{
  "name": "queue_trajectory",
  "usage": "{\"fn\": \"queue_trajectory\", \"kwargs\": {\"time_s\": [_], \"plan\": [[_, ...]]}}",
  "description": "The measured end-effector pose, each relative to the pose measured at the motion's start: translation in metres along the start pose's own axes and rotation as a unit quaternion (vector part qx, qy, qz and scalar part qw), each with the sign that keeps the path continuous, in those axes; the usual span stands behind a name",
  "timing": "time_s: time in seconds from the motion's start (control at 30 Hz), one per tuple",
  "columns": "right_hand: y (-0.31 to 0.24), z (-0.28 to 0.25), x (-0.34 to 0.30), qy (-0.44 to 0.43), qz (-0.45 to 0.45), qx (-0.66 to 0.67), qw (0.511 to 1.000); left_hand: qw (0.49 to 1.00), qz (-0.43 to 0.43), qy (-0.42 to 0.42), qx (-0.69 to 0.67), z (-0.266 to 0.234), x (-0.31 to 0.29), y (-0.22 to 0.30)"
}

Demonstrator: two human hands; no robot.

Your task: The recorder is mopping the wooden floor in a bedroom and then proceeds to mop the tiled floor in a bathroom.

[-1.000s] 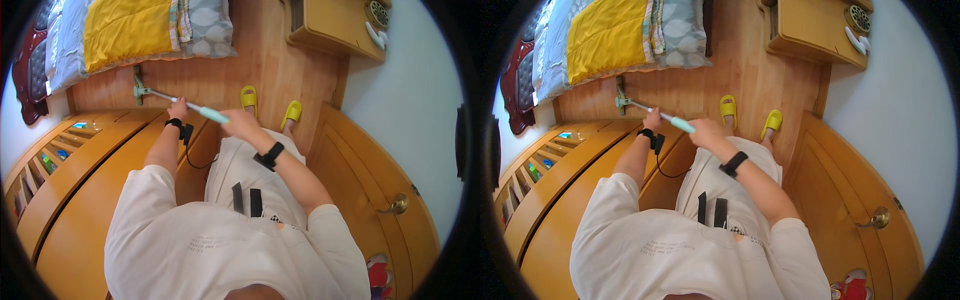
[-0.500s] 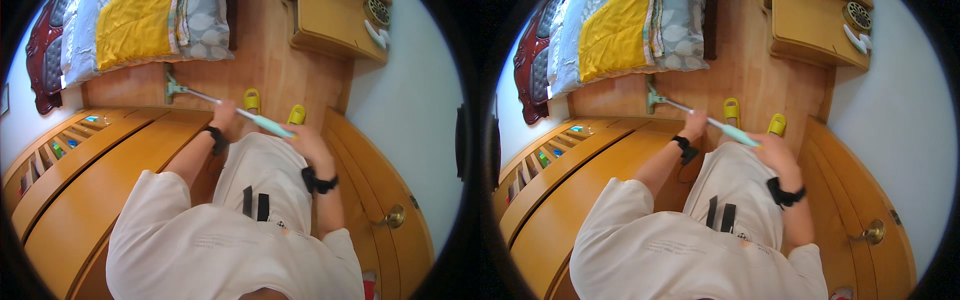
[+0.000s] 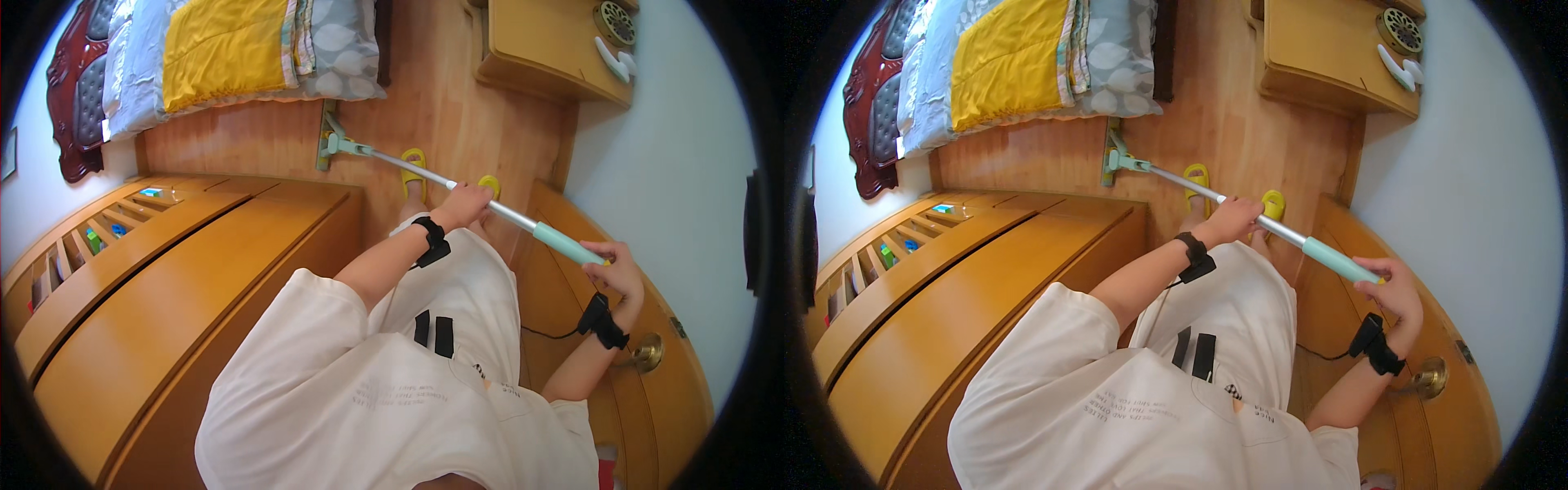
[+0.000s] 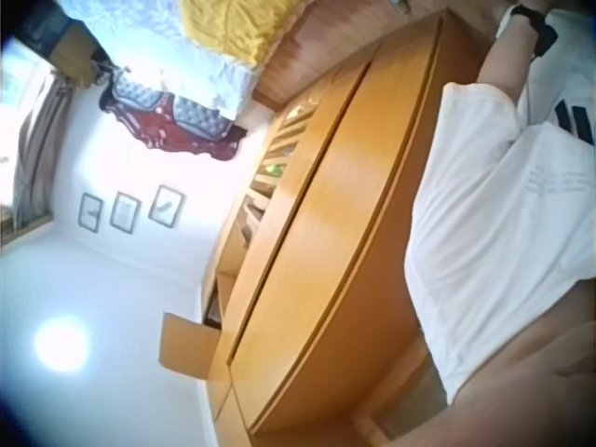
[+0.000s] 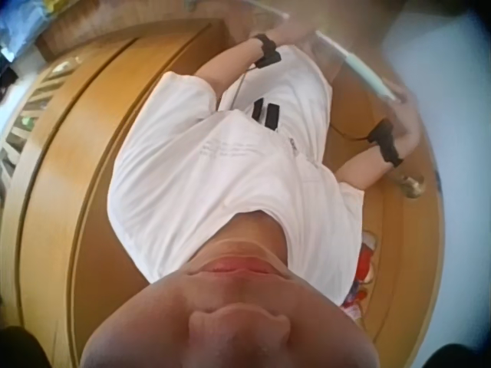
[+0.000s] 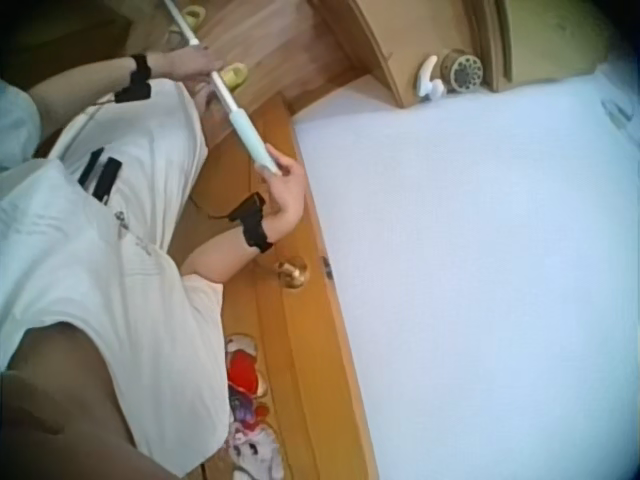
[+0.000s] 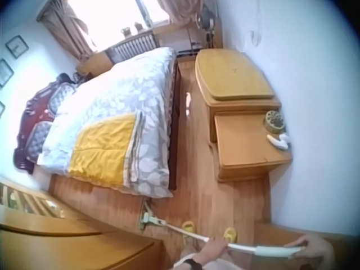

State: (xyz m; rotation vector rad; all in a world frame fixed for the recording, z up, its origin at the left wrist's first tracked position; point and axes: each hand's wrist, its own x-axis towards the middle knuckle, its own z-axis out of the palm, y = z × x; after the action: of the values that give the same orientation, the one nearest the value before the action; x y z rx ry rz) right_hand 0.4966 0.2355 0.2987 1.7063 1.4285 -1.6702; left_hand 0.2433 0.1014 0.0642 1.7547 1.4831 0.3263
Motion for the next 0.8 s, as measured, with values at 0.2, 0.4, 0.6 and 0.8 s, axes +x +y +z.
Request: {"fn": "queue_trajectory", "kwargs": {"time_s": [0.2, 0.4, 0.6, 0.8], "plan": [[-0.054, 0.006, 0.009, 0.002, -0.011, -0.047, 0.999, 0.996, 0.004, 0.065, -0.054, -0.031, -0.007, -0.024], [-0.074, 0.067, 0.054, -0.034, -0.041, -0.04, 0.998, 0.995, -0.025, 0.085, -0.048, -0.038, -0.048, -0.099], [-0.109, 0.212, 0.106, 0.003, -0.16, -0.071, 0.985, 0.984, -0.148, 0.073, 0.068, -0.08, -0.135, -0.22], [-0.152, 0.278, 0.089, -0.027, -0.229, -0.14, 0.963, 0.943, -0.286, 0.034, 0.169, -0.109, -0.183, -0.245]]}}
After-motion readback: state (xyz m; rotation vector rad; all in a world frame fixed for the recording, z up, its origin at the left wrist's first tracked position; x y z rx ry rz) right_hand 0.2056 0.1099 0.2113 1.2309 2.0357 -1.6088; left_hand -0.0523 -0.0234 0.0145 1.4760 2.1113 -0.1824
